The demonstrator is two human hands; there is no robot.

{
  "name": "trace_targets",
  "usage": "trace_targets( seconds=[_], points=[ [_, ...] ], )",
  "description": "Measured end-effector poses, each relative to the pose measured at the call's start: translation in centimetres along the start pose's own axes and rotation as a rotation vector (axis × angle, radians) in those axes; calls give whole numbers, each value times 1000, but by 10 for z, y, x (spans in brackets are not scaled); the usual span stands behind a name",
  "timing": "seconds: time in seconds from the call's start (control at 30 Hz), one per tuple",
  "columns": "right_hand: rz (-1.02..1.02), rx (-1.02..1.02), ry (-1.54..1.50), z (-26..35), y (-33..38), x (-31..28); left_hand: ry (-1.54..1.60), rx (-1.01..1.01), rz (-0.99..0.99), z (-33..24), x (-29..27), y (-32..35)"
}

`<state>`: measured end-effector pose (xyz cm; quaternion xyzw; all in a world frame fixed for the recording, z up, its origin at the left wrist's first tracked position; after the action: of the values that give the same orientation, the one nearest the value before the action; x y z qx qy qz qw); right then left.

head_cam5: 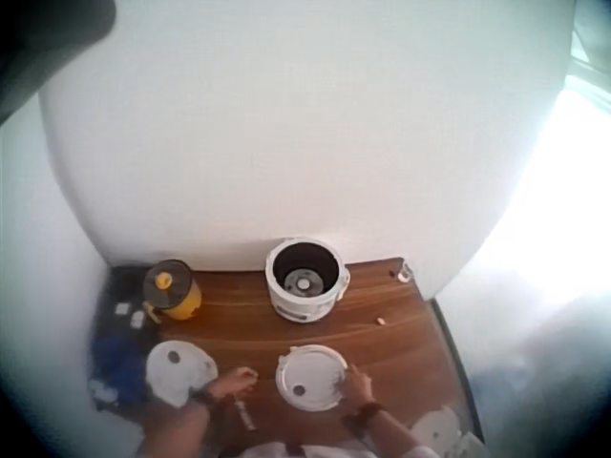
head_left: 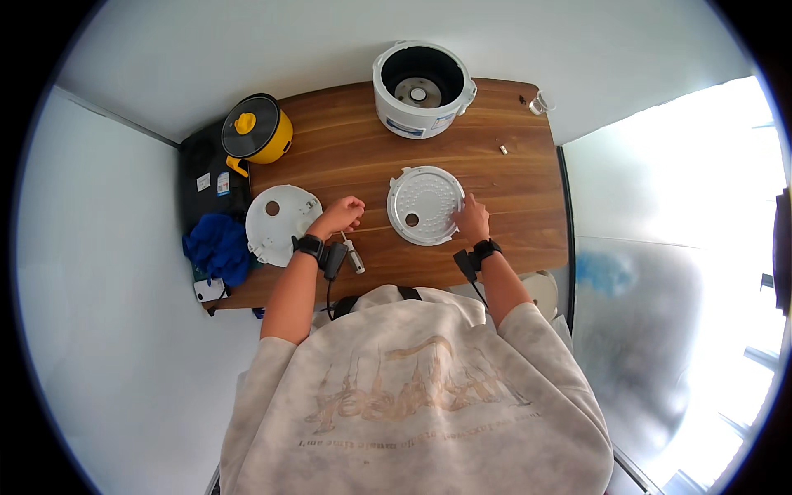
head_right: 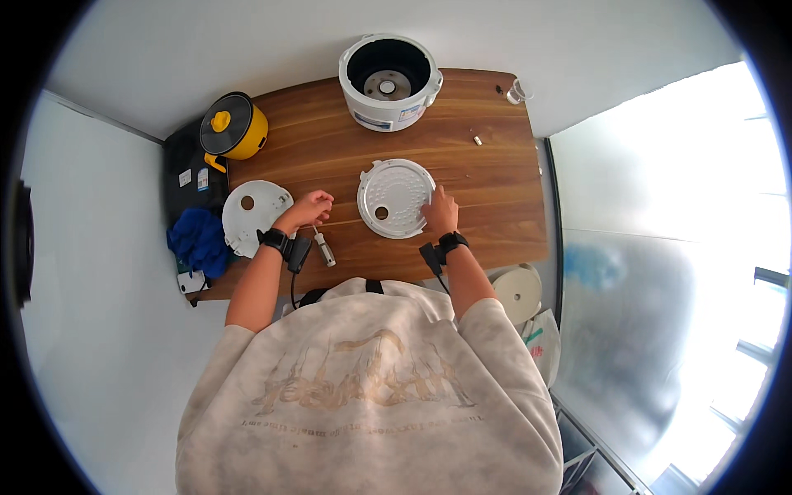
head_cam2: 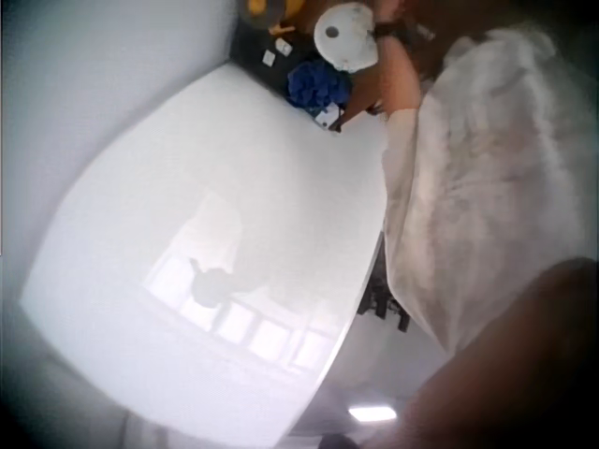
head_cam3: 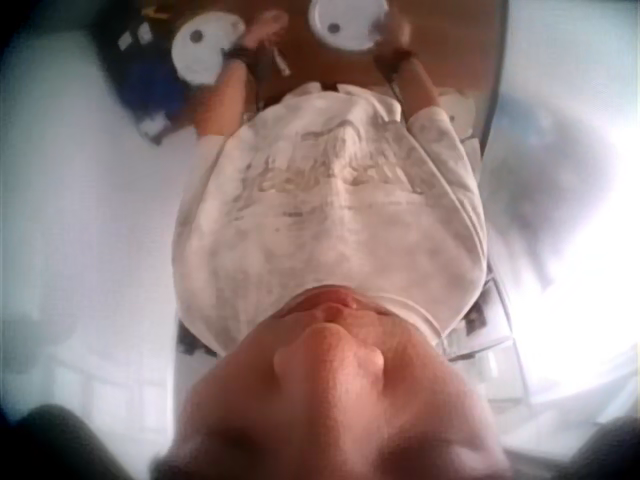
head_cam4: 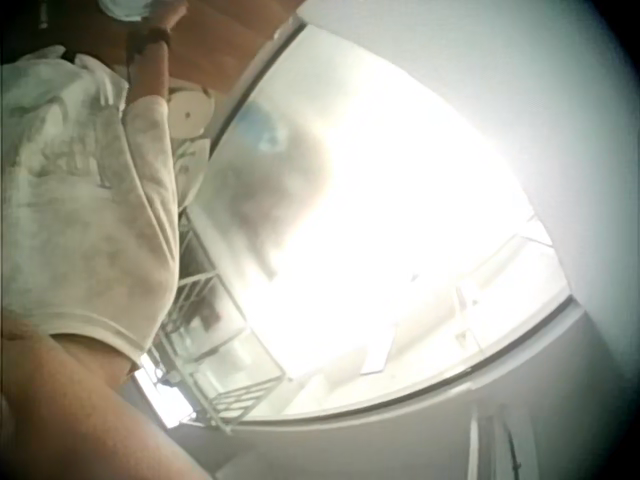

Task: The person uses a screwdriver to remove screws from a white plastic lid and separates its components on a wooden table. They then place the disassembled parts and a small white plastic piece on the table.

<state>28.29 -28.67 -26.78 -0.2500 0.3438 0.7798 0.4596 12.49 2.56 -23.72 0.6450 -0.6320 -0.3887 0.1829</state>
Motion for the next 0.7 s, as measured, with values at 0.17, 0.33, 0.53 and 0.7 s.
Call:
trace_targets(
  seconds=[0.17,0.33,0.53,0.7],
  points=[
    [2,25,-7,2,-6,0,119,-93,-10,-10,43,-27],
    [51,-7,-20,-3,-9,-4,417,-104,88,-27,57,-24],
    [92,-70,-110,0,-5,-8,548,-35,158,-49,61,-10],
    [307,-66,-187,40,3,-3,421,191,-66,-59,30,28]
  ],
)
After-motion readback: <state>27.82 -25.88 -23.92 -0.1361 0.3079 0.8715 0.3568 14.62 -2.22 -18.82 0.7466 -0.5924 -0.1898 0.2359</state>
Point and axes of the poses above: each hand's wrist, its own y-axis away from the middle knuckle, its own x-axis out of the palm, z = x × y, the point moved 2 cm from there along -y, towards the middle knuckle, and after that the axes turned 11 degrees about -y, right-handed, at the moved point
